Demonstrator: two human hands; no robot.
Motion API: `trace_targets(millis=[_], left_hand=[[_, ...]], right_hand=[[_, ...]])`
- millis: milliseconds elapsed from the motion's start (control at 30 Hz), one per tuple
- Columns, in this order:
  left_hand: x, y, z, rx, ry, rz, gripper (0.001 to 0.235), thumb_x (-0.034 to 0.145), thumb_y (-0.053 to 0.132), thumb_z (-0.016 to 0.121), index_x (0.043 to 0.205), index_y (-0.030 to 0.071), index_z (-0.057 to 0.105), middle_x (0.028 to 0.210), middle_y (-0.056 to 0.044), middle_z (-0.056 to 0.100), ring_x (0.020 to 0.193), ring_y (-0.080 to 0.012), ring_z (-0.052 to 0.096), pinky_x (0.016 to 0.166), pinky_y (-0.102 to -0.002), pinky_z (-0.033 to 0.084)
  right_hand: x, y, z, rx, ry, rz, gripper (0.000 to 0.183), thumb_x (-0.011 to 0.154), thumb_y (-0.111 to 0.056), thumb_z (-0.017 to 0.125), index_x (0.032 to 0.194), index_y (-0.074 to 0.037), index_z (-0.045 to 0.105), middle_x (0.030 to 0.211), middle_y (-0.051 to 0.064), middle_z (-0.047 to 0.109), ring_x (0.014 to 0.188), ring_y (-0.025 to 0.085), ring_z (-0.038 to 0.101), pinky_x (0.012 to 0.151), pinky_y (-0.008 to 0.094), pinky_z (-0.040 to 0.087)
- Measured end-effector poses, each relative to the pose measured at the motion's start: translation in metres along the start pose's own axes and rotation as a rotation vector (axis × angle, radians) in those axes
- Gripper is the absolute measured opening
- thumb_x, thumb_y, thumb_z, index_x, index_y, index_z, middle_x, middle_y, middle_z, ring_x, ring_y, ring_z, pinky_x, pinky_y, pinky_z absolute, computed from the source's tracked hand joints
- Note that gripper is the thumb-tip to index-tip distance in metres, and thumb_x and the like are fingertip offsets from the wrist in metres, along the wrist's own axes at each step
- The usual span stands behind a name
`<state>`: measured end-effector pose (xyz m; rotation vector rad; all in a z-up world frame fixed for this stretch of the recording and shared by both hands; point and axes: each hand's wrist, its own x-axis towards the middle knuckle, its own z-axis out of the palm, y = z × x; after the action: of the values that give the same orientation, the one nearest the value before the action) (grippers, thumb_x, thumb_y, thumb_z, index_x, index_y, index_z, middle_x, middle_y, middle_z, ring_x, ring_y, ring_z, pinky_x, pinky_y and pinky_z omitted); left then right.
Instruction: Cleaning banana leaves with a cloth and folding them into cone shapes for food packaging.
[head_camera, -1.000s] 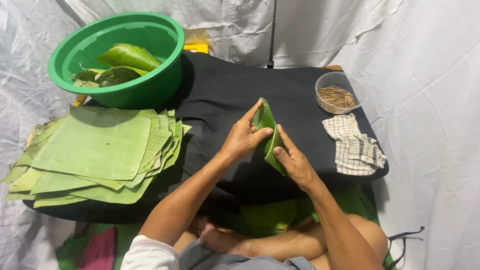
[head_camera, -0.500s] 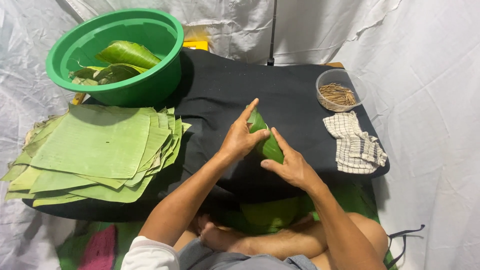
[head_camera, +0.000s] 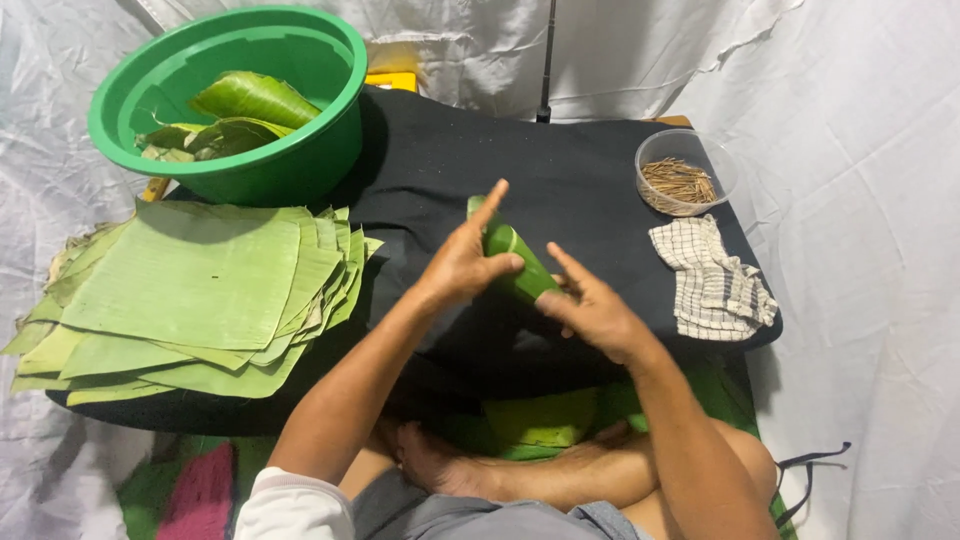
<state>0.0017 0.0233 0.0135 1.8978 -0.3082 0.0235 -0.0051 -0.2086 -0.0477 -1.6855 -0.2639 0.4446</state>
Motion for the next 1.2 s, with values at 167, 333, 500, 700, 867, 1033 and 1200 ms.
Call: trace_targets(millis=[167, 333, 500, 700, 867, 1033, 1200], left_hand=[[0.008, -0.037, -0.011, -0.160, 0.138, -0.016, 0.102, 0.077, 0.001, 0.084, 0.163, 0.020, 0.033, 0.094, -0.015, 0.072, 0.089, -0.0238, 0.070, 0.082, -0.037, 0.060], [0.021, -0.067, -0.003, -0.180, 0.217, -0.050, 0.099, 0.075, 0.002, 0.087, 0.160, 0.021, 0.039, 0.092, -0.014, 0.074, 0.085, -0.0218, 0.072, 0.076, -0.036, 0.063], [0.036, -0.061, 0.013, -0.156, 0.164, -0.102, 0.096, 0.071, 0.009, 0.091, 0.155, 0.026, 0.048, 0.091, -0.012, 0.076, 0.085, -0.0213, 0.075, 0.076, -0.035, 0.063], [0.073, -0.034, 0.053, -0.270, 0.155, -0.092, 0.082, 0.075, 0.005, 0.087, 0.149, 0.024, 0.056, 0.089, -0.010, 0.078, 0.084, -0.0164, 0.075, 0.075, -0.032, 0.064], [0.116, -0.037, 0.095, -0.338, 0.200, -0.105, 0.073, 0.074, 0.003, 0.086, 0.141, 0.019, 0.063, 0.088, -0.009, 0.076, 0.079, -0.0141, 0.072, 0.069, -0.028, 0.064], [0.137, -0.031, 0.118, -0.329, 0.217, -0.145, 0.063, 0.075, 0.003, 0.086, 0.135, 0.015, 0.069, 0.086, -0.011, 0.075, 0.078, -0.0159, 0.071, 0.067, -0.030, 0.063], [0.144, -0.024, 0.123, -0.268, 0.165, -0.191, 0.056, 0.079, 0.001, 0.084, 0.132, 0.011, 0.070, 0.091, -0.020, 0.076, 0.080, -0.0247, 0.074, 0.070, -0.036, 0.064]], right_hand=[[0.001, 0.014, -0.024, 0.576, 0.075, 0.124, 0.058, 0.104, -0.038, 0.054, 0.148, 0.000, 0.050, 0.123, 0.026, 0.070, 0.090, 0.035, 0.075, 0.067, 0.039, 0.065], [0.003, 0.013, -0.025, 0.726, 0.171, 0.153, 0.053, 0.104, -0.030, 0.055, 0.138, 0.011, 0.056, 0.127, 0.030, 0.066, 0.103, 0.042, 0.072, 0.088, 0.049, 0.062], [0.014, 0.031, -0.046, 0.624, 0.271, 0.043, 0.038, 0.098, -0.002, 0.061, 0.132, 0.013, 0.059, 0.123, 0.028, 0.068, 0.100, 0.038, 0.073, 0.091, 0.048, 0.062], [0.022, 0.019, -0.110, 0.052, 0.549, -0.015, 0.028, 0.092, -0.010, 0.075, 0.120, -0.007, 0.076, 0.099, 0.013, 0.076, 0.083, 0.019, 0.072, 0.066, 0.031, 0.064], [0.054, 0.015, -0.192, -0.574, 0.744, 0.004, 0.020, 0.087, -0.028, 0.081, 0.105, -0.036, 0.082, 0.088, -0.006, 0.077, 0.088, 0.015, 0.075, 0.075, 0.030, 0.060], [0.099, 0.010, -0.234, -0.849, 0.765, -0.195, 0.017, 0.084, -0.013, 0.081, 0.098, -0.023, 0.083, 0.087, 0.006, 0.077, 0.090, 0.028, 0.075, 0.081, 0.040, 0.060], [0.180, 0.055, -0.268, -1.109, 0.541, 0.013, 0.020, 0.085, -0.012, 0.072, 0.092, -0.026, 0.084, 0.090, 0.008, 0.079, 0.092, 0.034, 0.076, 0.082, 0.046, 0.063]])
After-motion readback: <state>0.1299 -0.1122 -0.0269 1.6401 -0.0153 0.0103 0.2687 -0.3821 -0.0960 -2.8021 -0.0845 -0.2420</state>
